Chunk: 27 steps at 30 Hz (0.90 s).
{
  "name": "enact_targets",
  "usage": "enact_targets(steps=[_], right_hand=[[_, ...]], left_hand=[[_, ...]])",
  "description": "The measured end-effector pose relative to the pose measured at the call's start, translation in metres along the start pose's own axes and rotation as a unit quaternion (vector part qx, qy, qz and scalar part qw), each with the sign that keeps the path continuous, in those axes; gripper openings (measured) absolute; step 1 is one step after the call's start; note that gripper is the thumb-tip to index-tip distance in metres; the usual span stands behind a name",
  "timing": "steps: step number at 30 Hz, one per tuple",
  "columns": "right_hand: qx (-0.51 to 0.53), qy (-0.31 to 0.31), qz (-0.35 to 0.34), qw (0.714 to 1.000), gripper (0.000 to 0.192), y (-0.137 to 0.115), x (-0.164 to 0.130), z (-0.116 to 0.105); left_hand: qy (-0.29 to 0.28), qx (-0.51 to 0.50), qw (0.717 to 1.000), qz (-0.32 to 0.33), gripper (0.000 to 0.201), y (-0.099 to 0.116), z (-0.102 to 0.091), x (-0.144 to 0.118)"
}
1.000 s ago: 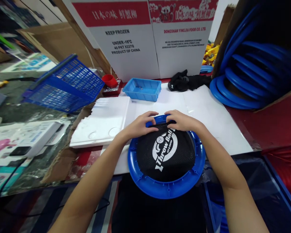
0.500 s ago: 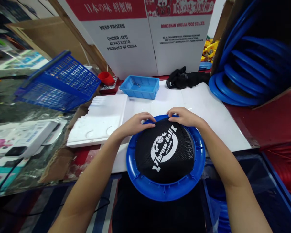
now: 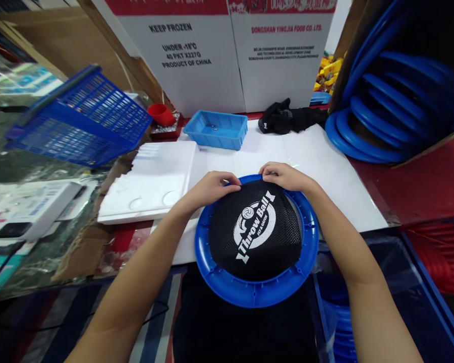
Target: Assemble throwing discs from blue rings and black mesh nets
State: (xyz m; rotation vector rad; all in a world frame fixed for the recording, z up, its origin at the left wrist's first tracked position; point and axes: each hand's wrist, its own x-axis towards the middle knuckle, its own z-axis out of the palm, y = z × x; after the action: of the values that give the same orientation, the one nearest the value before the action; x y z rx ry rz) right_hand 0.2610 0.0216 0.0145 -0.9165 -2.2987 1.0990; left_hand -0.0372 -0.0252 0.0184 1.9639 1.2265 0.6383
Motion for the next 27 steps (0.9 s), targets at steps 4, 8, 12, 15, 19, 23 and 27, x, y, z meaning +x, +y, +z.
enact_targets(steps=[4,8,12,15,19,23,27], right_hand=[[-0.003,-0.014,0.013,1.0,0.025,0.003,0.001,-0.001],[-0.025,-0.01,0.024,0.999,0.022,0.004,0.0,0.0],[-0.048,-0.007,0.017,0.999,0.019,0.003,-0.001,0.002],[-0.055,-0.008,0.021,0.998,0.018,0.0,-0.002,0.003],[-0.056,-0.005,0.027,0.998,0.016,-0.004,-0.002,0.003],[-0.071,0.006,0.025,0.997,0.015,-0.007,-0.003,0.004],[-0.071,-0.004,0.027,0.997,0.016,-0.009,-0.003,0.001]], left_hand=[[0.017,-0.053,0.998,-0.031,0.015,-0.003,-0.003,0.001],[0.015,-0.06,0.996,-0.059,0.021,-0.006,-0.007,0.002],[-0.019,-0.059,0.997,-0.055,0.017,-0.01,-0.012,0.003],[-0.038,-0.061,0.996,-0.045,0.015,-0.012,-0.014,0.004],[-0.034,-0.04,0.998,-0.024,0.015,-0.012,-0.013,0.004],[-0.034,-0.003,0.999,-0.006,0.017,-0.01,-0.014,0.003],[-0.055,0.019,0.998,0.017,0.019,-0.009,-0.016,0.002]])
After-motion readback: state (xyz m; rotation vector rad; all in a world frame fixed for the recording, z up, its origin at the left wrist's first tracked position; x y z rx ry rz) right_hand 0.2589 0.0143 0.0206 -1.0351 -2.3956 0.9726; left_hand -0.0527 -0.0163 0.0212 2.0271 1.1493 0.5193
